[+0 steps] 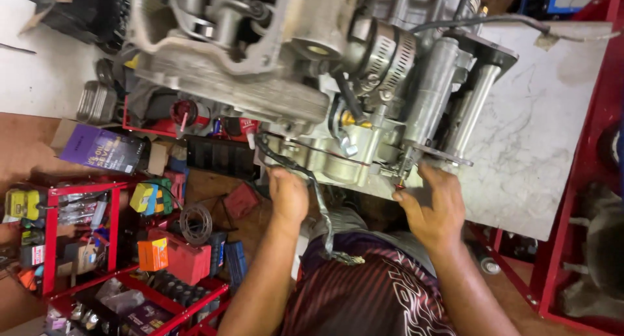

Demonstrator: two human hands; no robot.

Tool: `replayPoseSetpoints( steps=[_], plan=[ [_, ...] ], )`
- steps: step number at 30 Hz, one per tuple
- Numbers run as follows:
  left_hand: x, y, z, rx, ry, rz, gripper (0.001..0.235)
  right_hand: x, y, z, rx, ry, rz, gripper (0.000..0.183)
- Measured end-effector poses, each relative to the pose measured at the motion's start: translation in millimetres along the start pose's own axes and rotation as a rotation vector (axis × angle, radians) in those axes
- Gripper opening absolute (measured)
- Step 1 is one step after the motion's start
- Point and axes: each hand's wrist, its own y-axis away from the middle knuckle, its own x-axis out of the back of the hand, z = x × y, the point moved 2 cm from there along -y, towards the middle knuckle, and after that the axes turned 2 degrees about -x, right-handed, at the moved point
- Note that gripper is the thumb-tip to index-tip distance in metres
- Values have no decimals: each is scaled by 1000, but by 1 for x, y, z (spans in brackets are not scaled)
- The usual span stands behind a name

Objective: Cleaning and inspecting motorcycle engine components on a workbench during a repair process.

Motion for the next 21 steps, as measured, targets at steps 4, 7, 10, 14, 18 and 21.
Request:
replayPoseSetpoints(
  steps=[4,7,10,14,18,21],
  plan=[
    [-39,-4,97,-98,182,-162,79,-19,29,-6,234,48,-218,37],
    [-3,-18,65,-134,-44,-225,87,-33,-5,-77,460,2,-208,24],
    [-14,-13,121,-76,-151,-272,109,-41,-24,-111,581,98,-381,18],
    [10,-27,110,-108,-26,-450,97,-78,-20,-119,572,169,-437,19],
    [32,-50,116,-85,-121,-573,99,-113,-17,-127,125,507,-538,27],
    [40,-81,119,-228,-93,-702,105,-116,19,-109,-133,597,-171,23]
  ],
)
